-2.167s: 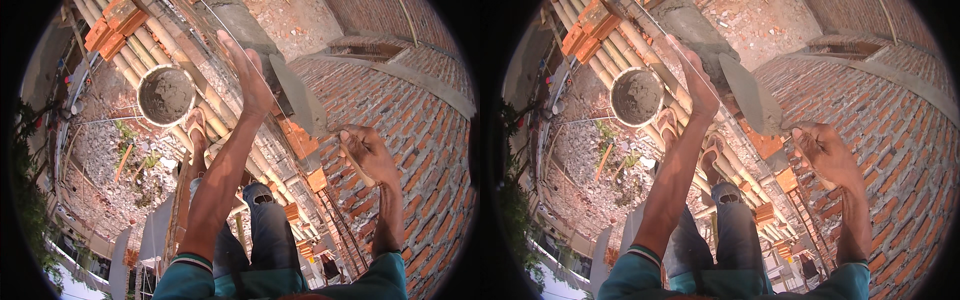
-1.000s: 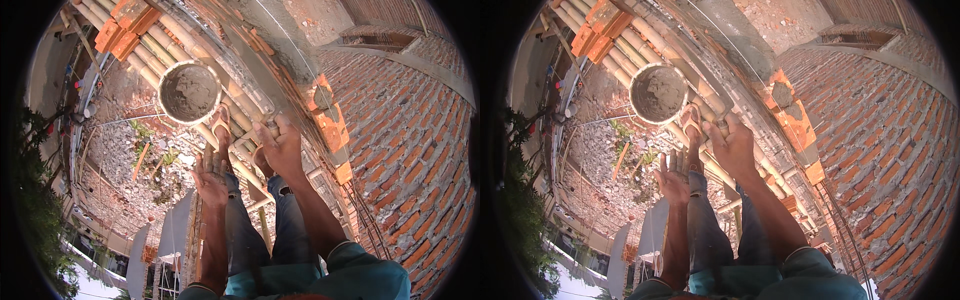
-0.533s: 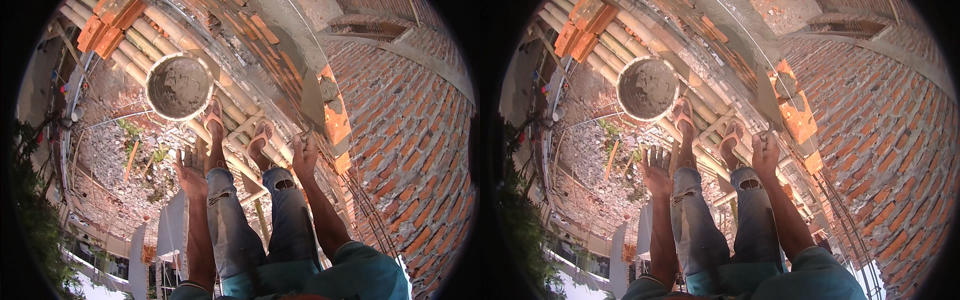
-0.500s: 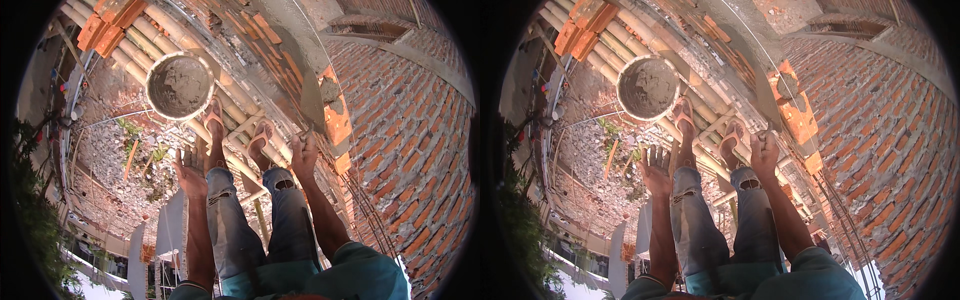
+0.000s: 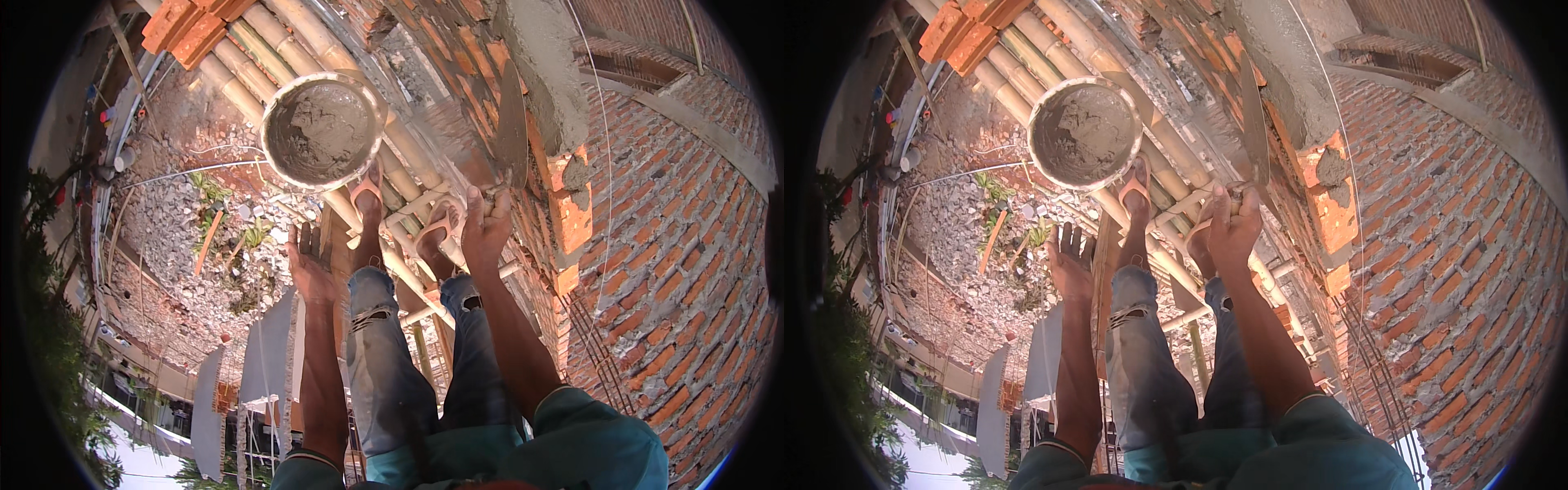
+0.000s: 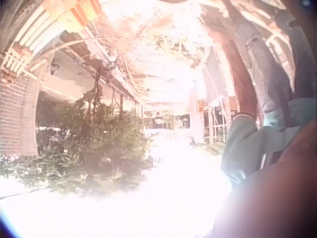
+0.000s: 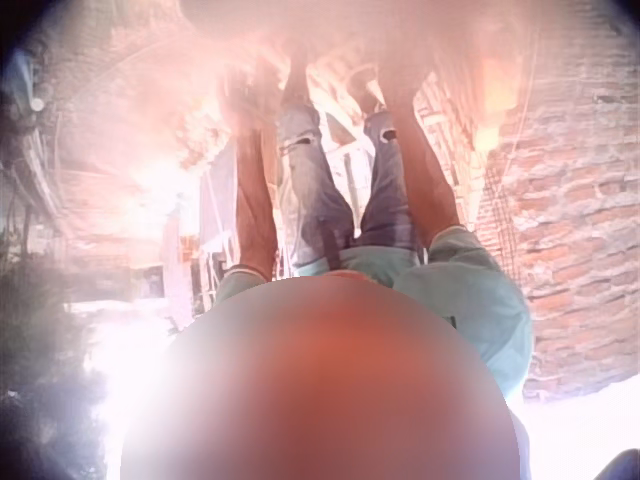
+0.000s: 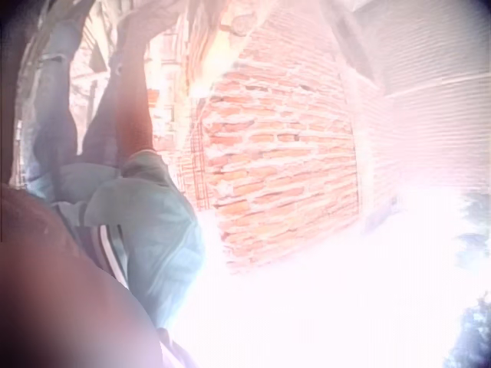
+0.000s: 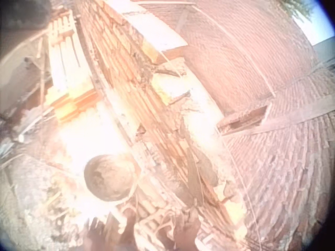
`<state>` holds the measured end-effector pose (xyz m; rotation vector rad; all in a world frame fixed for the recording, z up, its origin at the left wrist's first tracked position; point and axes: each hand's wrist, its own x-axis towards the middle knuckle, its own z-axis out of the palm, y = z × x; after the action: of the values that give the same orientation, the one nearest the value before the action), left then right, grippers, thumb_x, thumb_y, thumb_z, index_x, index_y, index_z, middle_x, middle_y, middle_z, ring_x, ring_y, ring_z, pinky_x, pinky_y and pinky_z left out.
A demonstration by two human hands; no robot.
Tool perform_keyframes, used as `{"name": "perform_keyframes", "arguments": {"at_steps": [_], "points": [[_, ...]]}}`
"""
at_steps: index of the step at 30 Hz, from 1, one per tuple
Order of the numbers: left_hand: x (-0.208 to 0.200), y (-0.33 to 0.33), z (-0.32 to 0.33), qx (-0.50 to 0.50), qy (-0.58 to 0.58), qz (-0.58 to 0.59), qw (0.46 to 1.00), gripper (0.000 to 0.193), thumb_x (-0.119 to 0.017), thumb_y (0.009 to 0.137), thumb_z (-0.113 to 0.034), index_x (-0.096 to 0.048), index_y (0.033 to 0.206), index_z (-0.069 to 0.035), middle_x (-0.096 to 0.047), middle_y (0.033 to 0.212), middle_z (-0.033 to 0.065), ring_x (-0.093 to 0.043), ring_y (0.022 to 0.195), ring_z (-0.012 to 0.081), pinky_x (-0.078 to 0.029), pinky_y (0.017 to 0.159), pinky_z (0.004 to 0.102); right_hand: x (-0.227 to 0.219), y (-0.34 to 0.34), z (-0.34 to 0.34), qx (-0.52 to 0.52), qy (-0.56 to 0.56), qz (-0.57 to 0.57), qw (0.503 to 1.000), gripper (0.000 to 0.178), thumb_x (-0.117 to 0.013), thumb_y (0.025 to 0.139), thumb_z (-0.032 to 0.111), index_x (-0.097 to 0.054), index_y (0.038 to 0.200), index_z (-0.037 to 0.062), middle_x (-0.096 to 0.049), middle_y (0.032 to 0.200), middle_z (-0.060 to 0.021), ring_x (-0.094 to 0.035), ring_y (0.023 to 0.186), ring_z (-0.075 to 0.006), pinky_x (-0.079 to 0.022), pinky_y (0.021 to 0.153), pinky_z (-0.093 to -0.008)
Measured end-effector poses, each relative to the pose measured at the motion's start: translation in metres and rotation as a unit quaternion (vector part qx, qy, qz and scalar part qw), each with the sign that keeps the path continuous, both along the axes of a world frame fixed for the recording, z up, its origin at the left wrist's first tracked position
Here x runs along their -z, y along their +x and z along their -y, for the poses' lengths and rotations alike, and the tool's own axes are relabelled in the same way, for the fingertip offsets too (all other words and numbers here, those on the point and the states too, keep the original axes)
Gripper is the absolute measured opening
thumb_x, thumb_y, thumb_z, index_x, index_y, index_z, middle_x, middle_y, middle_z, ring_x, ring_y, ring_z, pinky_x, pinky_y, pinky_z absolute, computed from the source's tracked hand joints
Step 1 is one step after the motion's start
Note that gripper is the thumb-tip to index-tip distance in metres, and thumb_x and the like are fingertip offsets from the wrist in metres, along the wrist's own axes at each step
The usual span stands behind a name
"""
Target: The person lays bricks on a bamboo scaffold, using a trowel to apply mortar from a bucket and place each brick into position. The person repeatedly scoops mortar, spreads it on the scaffold, and sets bricks in a linear pattern.
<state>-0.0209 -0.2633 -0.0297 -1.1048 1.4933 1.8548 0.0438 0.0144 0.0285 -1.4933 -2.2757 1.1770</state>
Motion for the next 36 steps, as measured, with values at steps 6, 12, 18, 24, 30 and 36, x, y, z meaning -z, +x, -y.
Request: {"name": "perform_keyframes", "arguments": {"at_steps": [6,12,18,24,30,36], "points": [[0.094,-0.074,0.047,-0.012,-0.163,-0.101,0.981,0.073,-0.066,0.102,-0.036,-0.032,0.160,-0.007,-0.038,0.160,0.0158,-0.040,0.146,0.0272,-0.034,0.119,0.0464,0.009,-0.025,0.001,-0.315,0.030,0.206,0.926,0.019,-0.066,0.095,0.017,-0.064,0.098,-0.0024,-0.068,0.087,-0.0227,-0.071,0.081,-0.0369,-0.056,0.073,-0.0475],[0.184,-0.195,0.062,0.183,0.037,-0.019,0.982,0.069,-0.066,0.101,-0.045,-0.049,0.150,0.001,-0.059,0.143,0.0158,-0.057,0.130,0.0236,-0.042,0.114,0.0376,0.147,-0.174,0.036,-0.566,0.117,0.243,0.779,0.016,-0.063,0.086,0.012,-0.077,0.090,0.0042,-0.076,0.093,-0.0158,-0.074,0.088,-0.0316,-0.060,0.074,-0.0443],[0.199,-0.186,0.024,0.375,-0.183,-0.238,0.877,0.081,-0.047,0.099,-0.073,-0.065,0.136,-0.003,-0.071,0.100,0.0035,-0.061,0.091,0.0130,-0.051,0.081,0.0328,0.221,-0.146,0.064,-0.686,0.204,0.197,0.670,0.020,-0.060,0.088,0.016,-0.075,0.091,0.0020,-0.072,0.084,-0.0182,-0.073,0.079,-0.0321,-0.060,0.067,-0.0436],[0.167,-0.148,-0.039,0.323,-0.202,-0.295,0.876,0.066,-0.051,0.104,-0.061,-0.072,0.124,-0.002,-0.062,0.082,0.0004,-0.052,0.080,0.0090,-0.047,0.073,0.0282,0.173,-0.104,-0.030,-0.635,0.225,0.230,0.702,0.016,-0.064,0.086,0.016,-0.073,0.094,0.0064,-0.074,0.092,-0.0165,-0.073,0.091,-0.0301,-0.060,0.073,-0.0417],[0.154,-0.122,-0.073,0.329,-0.154,-0.370,0.855,0.048,-0.060,0.106,-0.042,-0.072,0.127,-0.001,-0.075,0.105,0.0083,-0.064,0.099,0.0131,-0.051,0.091,0.0292,0.217,-0.091,-0.060,-0.588,0.005,0.277,0.760,0.023,-0.066,0.086,0.021,-0.067,0.092,-0.0004,-0.072,0.093,-0.0229,-0.071,0.089,-0.0425,-0.057,0.085,-0.0483],[0.152,-0.121,-0.076,0.274,-0.169,-0.408,0.854,0.047,-0.056,0.109,-0.039,-0.071,0.124,0.003,-0.073,0.100,0.0054,-0.060,0.093,0.0100,-0.050,0.084,0.0274,0.229,-0.065,-0.015,-0.599,-0.059,0.249,0.759,0.042,-0.063,0.097,0.031,-0.066,0.103,-0.0098,-0.069,0.088,-0.0296,-0.069,0.094,-0.0443,-0.053,0.089,-0.0494]]}}
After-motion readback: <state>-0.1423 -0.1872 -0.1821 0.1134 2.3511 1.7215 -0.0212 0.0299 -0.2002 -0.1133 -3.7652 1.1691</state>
